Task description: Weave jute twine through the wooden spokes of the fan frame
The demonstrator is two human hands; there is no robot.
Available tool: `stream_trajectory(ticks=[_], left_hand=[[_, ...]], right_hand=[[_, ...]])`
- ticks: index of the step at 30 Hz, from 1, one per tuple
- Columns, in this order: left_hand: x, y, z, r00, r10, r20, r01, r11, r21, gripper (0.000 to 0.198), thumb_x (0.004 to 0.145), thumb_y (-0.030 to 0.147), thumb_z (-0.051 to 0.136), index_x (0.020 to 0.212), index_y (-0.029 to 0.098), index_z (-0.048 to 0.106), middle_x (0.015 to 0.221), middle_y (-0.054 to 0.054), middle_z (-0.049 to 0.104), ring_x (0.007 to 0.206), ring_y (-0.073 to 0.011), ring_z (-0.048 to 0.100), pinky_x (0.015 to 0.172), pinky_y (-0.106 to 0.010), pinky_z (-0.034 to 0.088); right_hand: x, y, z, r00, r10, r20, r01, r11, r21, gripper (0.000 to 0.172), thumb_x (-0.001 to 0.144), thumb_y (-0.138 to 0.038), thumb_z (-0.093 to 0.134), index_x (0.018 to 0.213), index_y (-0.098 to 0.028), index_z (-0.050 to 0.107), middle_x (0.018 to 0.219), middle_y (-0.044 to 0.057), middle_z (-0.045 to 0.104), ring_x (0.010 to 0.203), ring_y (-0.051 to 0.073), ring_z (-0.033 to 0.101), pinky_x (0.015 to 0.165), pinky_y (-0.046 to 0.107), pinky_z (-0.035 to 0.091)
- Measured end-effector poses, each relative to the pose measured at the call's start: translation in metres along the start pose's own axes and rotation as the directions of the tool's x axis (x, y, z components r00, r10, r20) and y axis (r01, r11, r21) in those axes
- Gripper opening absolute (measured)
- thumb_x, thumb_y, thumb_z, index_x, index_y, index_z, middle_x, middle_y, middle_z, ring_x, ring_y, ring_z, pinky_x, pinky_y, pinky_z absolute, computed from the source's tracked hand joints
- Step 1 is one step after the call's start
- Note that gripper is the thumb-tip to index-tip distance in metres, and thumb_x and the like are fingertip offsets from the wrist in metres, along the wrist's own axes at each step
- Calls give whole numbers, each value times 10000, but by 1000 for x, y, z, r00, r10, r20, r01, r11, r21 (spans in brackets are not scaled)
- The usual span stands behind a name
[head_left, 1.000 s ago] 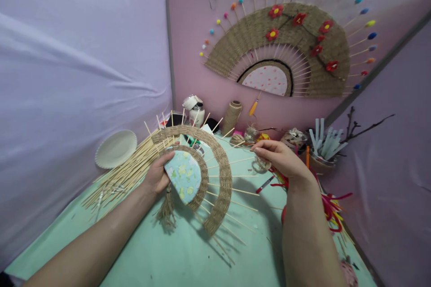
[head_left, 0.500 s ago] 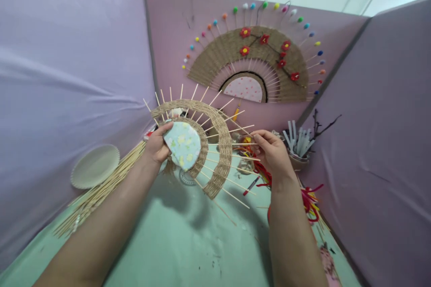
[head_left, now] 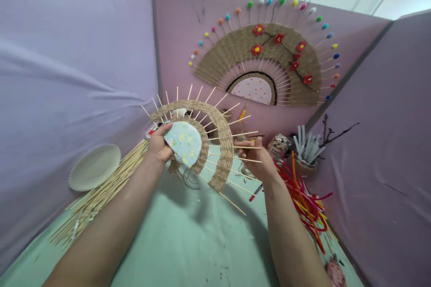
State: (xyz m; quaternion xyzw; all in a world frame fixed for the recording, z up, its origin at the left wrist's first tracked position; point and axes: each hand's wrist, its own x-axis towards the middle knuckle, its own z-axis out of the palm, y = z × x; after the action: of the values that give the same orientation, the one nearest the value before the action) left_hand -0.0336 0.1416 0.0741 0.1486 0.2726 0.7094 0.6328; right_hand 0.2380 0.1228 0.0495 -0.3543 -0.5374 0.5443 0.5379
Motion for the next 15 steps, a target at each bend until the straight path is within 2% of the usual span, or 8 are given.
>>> stream_trajectory(ticks=[3, 7, 11, 15], left_hand=[[5, 4, -3, 1000, -8, 3, 8, 1000, -4, 350, 802, 74, 494, 1118, 92, 642, 748, -82, 732, 702, -218, 709, 782, -377, 569], [13, 6, -6, 999, -32, -35, 31, 999, -17, 310, 789, 61, 502, 1059, 89, 650, 722, -78, 727, 690, -221, 710, 765, -375, 576], [17, 3, -5, 988, -105, -116, 99, 994, -50, 192, 774, 57, 518, 898, 70, 663, 659, -92, 707, 669, -236, 705, 749, -383, 578], [18, -3, -5, 985, -112, -128, 106, 993, -49, 173, 772, 40, 512, 850, 85, 660, 665, -103, 704, 671, -232, 705, 736, -380, 580]], right_hand=[[2, 5, 7, 996, 71, 60, -75, 995, 64, 699, 706, -819, 448, 807, -183, 720, 676, 56, 543, 599, 146, 441, 583, 286, 391], [1, 3, 5, 996, 83, 16, -83, 994, 64, 699, 711, -814, 443, 798, -179, 722, 634, 60, 545, 558, 147, 433, 539, 286, 370], [2, 0, -4, 997, 23, -69, -23, 1000, -8, 662, 724, -790, 463, 714, -171, 698, 542, 27, 481, 497, 131, 392, 476, 263, 312], [-3, -5, -16, 980, -110, -164, 71, 972, -224, 627, 790, -739, 432, 768, -175, 704, 532, 10, 478, 505, 135, 415, 481, 259, 317]])
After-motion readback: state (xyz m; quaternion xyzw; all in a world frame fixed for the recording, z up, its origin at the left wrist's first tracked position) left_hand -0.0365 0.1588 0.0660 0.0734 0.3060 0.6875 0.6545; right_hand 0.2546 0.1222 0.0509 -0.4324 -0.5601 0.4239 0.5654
